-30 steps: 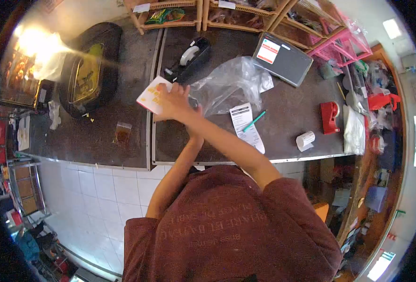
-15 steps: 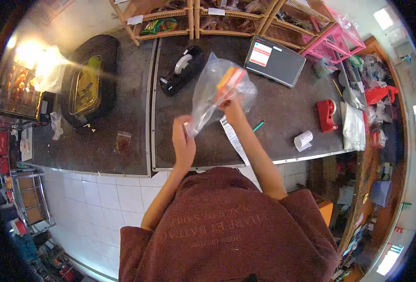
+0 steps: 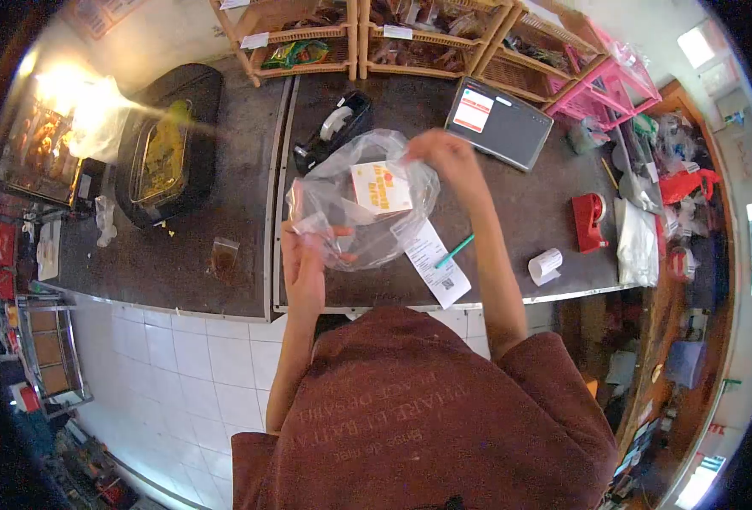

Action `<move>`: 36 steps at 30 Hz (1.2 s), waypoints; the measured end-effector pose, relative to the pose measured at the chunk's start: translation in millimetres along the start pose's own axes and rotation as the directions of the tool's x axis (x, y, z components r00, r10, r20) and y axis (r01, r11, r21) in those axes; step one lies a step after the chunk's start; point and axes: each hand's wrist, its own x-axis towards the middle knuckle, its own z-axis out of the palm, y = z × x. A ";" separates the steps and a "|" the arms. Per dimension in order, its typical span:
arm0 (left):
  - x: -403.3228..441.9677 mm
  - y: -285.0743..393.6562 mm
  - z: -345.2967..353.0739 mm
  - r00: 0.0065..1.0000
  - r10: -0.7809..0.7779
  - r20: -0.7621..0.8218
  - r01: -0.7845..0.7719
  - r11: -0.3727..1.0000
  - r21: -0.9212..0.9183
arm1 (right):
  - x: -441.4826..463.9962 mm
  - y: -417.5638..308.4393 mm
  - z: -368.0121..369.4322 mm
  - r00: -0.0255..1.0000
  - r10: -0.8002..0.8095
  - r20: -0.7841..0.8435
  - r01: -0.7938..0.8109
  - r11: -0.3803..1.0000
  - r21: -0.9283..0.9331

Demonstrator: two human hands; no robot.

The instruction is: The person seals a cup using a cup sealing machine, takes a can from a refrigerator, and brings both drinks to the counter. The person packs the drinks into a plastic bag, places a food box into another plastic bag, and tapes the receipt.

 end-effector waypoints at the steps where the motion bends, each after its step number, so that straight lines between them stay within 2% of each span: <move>1: -1.2 -0.3 -0.4 1.000 -0.013 -0.019 0.013 1.000 -0.009 | 7.4 12.3 -19.2 0.931 -0.087 -0.354 -0.085 0.892 -0.444; 2: -3.1 -0.5 0.7 0.999 -0.026 -0.035 0.026 1.000 -0.018 | 8.7 42.2 -42.9 0.877 -0.267 -0.398 -0.212 0.529 -0.822; 3: -6.9 -0.4 3.7 0.999 -0.025 -0.043 0.026 0.999 0.029 | 8.1 83.7 -71.7 0.830 -0.448 -0.334 -0.362 0.024 -0.932; 4: -10.7 0.2 7.3 0.998 -0.017 -0.054 0.021 0.997 0.076 | 9.0 127.4 -105.6 0.866 -0.304 -0.397 -0.393 0.076 -0.916; 6: -12.4 -0.8 13.0 0.996 0.002 -0.094 0.009 0.993 0.120 | 6.1 137.4 -119.8 0.881 -0.227 -0.416 -0.446 -0.100 -0.889; 9: -21.2 -1.5 15.4 0.989 -0.015 -0.148 0.032 0.993 0.114 | 5.0 149.5 -128.8 0.882 -0.220 -0.417 -0.449 -0.123 -0.885; 12: -23.8 -4.1 13.9 0.987 -0.042 -0.157 0.053 0.997 0.064 | 8.5 148.7 -124.6 0.861 -0.250 -0.442 -0.469 -0.057 -0.881; 13: -25.5 -10.3 8.8 0.986 -0.065 -0.155 0.071 0.997 0.034 | 9.4 147.7 -125.7 0.855 -0.163 -0.493 -0.502 -0.021 -0.864; 14: -29.7 -12.3 2.0 0.983 -0.086 -0.161 0.089 0.996 0.011 | 12.5 157.2 -124.3 0.839 -0.303 -0.453 -0.484 -0.033 -0.875; 16: -31.9 -11.7 -1.8 0.972 -0.118 -0.202 0.113 0.993 -0.036 | 35.2 129.9 -95.8 0.825 -0.469 -0.316 -0.277 0.152 -0.949; 18: -32.5 -16.2 -4.6 0.953 -0.165 -0.256 0.145 0.985 -0.097 | 57.0 63.8 -8.7 0.826 -0.496 -0.269 0.054 0.543 -0.838; 19: -38.6 -28.4 -13.6 0.946 -0.206 -0.248 0.177 0.975 -0.137 | 58.9 32.4 42.8 0.895 -0.385 -0.226 0.147 0.733 -0.664; 20: -45.2 -49.0 -26.5 0.942 -0.249 -0.227 0.211 0.961 -0.181 | 58.4 29.9 93.9 0.972 -0.141 -0.190 0.015 0.838 -0.546; 21: -49.3 -65.6 -36.9 0.937 -0.287 -0.196 0.242 0.944 -0.224 | 54.6 18.4 147.9 0.995 -0.040 0.092 0.072 0.924 -0.375; 22: -53.4 -74.3 -43.5 0.926 -0.331 -0.182 0.278 0.923 -0.266 | 51.7 30.1 201.4 0.881 -0.332 0.338 0.420 0.878 -0.231; 23: -58.6 -80.6 -49.3 0.913 -0.373 -0.166 0.312 0.899 -0.307 | 51.2 40.4 244.7 0.693 -0.400 0.599 0.562 0.821 -0.102; 24: -64.5 -86.7 -55.5 0.898 -0.415 -0.146 0.347 0.872 -0.345 | 47.5 78.8 292.9 0.602 -0.307 0.737 0.558 0.822 -0.112; 25: -71.1 -94.2 -61.1 0.865 -0.483 -0.137 0.379 0.807 -0.453 | 31.5 107.7 328.7 0.663 -0.353 0.661 0.637 0.729 -0.250; 26: -76.7 -104.1 -70.6 0.859 -0.490 -0.145 0.389 0.812 -0.435 | 14.3 131.6 350.1 0.703 -0.411 0.580 0.683 0.616 -0.392; 28: -89.2 -134.7 -92.8 0.847 -0.506 -0.162 0.410 0.816 -0.407 | 3.0 177.0 362.7 0.734 -0.389 0.556 0.678 0.457 -0.575; 29: -98.8 -156.4 -111.7 0.846 -0.518 -0.125 0.411 0.783 -0.466 | 1.1 187.1 368.0 0.751 -0.380 0.540 0.658 0.371 -0.655; 32: -83.7 -112.8 -103.1 0.771 -0.637 -0.029 0.593 0.733 -0.332 | 4.5 169.3 361.9 0.788 0.065 0.612 0.472 0.573 -0.670; 35: -72.2 -99.6 -106.9 0.818 -0.555 0.147 0.557 0.703 -0.442 | 12.6 156.6 319.6 0.788 -0.069 0.611 0.392 0.822 -0.414; 36: -70.5 -101.3 -108.4 0.829 -0.553 0.076 0.520 0.716 -0.465 | 15.7 125.6 295.7 0.781 -0.030 0.623 0.331 0.867 -0.372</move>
